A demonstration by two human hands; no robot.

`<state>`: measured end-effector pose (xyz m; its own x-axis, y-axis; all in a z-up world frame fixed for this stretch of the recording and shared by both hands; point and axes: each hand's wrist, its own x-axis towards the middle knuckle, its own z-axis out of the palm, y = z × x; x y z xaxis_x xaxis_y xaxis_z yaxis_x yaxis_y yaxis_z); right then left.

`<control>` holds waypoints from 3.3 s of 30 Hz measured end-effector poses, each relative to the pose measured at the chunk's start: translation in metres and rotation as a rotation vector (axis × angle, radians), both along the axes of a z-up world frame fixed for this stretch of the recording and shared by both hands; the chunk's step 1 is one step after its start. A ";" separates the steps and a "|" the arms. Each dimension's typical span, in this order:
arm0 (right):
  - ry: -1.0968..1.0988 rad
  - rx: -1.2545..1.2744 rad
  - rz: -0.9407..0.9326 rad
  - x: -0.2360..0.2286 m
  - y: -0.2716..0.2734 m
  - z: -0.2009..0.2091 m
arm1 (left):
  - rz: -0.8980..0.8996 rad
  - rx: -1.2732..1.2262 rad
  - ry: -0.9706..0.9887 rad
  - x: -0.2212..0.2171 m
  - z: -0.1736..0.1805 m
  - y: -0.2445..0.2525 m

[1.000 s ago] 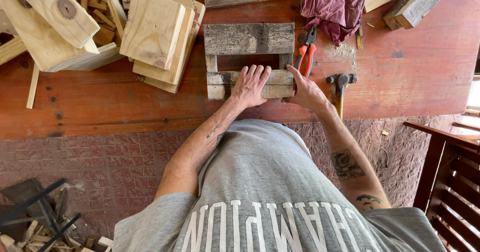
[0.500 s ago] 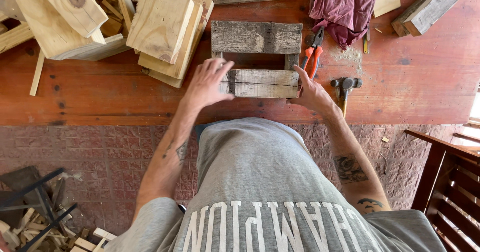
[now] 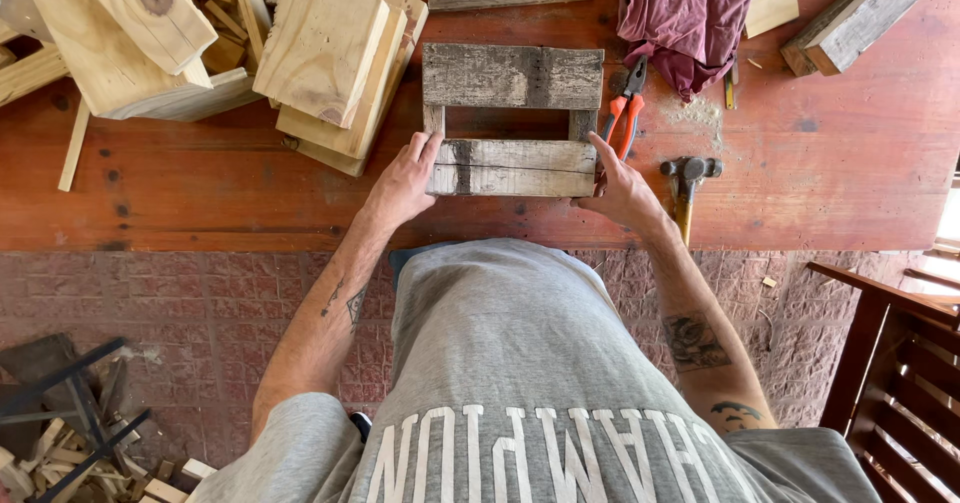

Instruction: The person assembles a small wooden frame by hand, using a hammer to drive nails into pre-positioned wooden planks. The person repeatedly aligns the pieces, hammers nails, and adjusts the frame on a cluttered workbench.

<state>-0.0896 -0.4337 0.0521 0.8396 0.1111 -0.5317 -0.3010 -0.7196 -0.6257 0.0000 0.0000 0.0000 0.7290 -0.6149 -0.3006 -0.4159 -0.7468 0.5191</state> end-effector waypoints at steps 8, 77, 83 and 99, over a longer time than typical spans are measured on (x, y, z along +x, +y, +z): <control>-0.043 -0.008 0.014 -0.002 -0.011 -0.027 | -0.033 -0.048 0.013 0.003 -0.004 0.001; -0.215 -0.374 -0.212 -0.082 -0.119 -0.044 | -0.268 0.103 -0.275 -0.009 -0.018 -0.206; 0.090 -0.662 -0.330 -0.158 -0.141 -0.119 | -0.246 0.094 -0.408 -0.013 -0.028 -0.205; -0.401 -0.041 -0.471 -0.121 -0.003 -0.025 | -0.260 0.119 -0.370 -0.014 -0.022 -0.205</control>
<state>-0.2106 -0.4368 0.0273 0.9289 -0.3337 -0.1604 -0.3391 -0.5929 -0.7304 -0.0140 -0.2048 -0.0220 0.6266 -0.7686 -0.1291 -0.7382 -0.6384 0.2178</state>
